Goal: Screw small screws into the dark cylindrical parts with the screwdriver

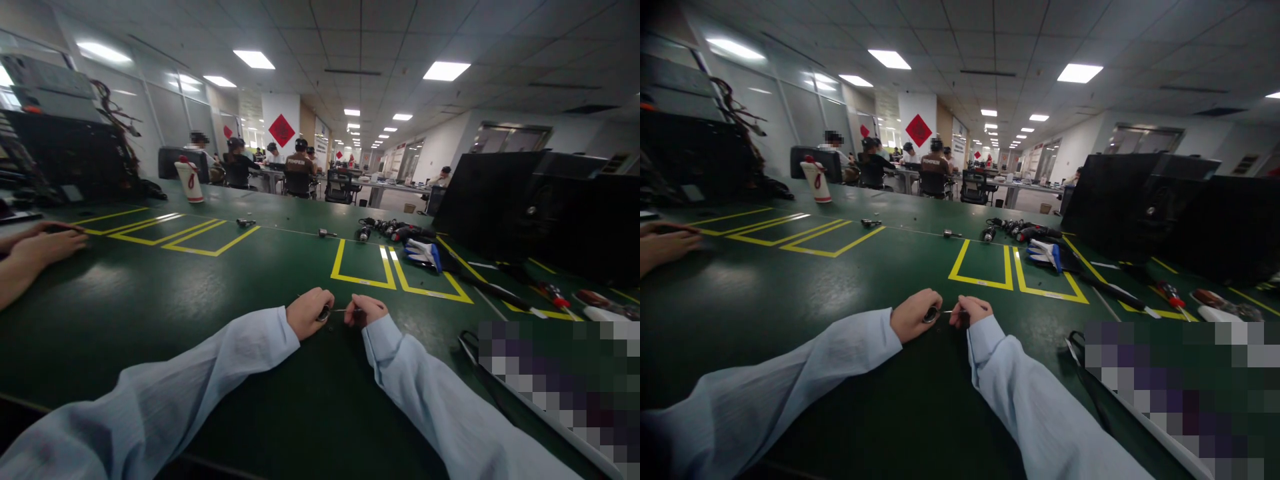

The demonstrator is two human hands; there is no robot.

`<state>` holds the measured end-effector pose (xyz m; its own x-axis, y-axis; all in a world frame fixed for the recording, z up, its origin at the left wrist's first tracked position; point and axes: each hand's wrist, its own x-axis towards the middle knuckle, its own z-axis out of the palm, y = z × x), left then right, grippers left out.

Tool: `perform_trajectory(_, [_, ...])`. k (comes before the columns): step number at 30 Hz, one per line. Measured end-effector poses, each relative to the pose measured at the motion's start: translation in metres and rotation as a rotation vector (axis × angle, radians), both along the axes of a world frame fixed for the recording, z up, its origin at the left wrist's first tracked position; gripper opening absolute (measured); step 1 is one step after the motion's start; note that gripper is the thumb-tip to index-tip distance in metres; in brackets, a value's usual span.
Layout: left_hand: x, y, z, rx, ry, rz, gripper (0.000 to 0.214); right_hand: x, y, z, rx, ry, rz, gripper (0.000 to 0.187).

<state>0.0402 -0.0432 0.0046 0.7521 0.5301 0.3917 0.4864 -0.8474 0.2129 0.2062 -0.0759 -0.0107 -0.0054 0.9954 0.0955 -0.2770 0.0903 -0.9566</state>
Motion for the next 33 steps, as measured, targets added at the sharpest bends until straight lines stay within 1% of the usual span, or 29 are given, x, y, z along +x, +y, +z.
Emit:
perform_trajectory(5, [0.000,0.000,0.000,-0.012,-0.002,-0.040,0.010,0.004,0.004,-0.001,-0.068,0.046,0.017,0.032])
perform_trajectory(10, [0.000,-0.001,0.000,-0.026,0.025,-0.055,0.010,0.003,0.000,0.003,-0.077,0.063,0.001,0.032])
perform_trajectory(18, [0.001,-0.003,0.002,-0.021,0.090,-0.022,0.014,0.001,-0.007,0.005,-0.058,0.042,-0.091,0.036])
perform_trajectory(25, [0.002,-0.002,0.004,-0.005,0.142,-0.041,0.014,0.002,-0.010,0.005,-0.056,0.016,-0.119,0.040])
perform_trajectory(33, [0.004,-0.009,0.011,0.053,0.210,-0.037,0.012,0.005,-0.010,0.001,-0.074,-0.010,-0.229,0.042])
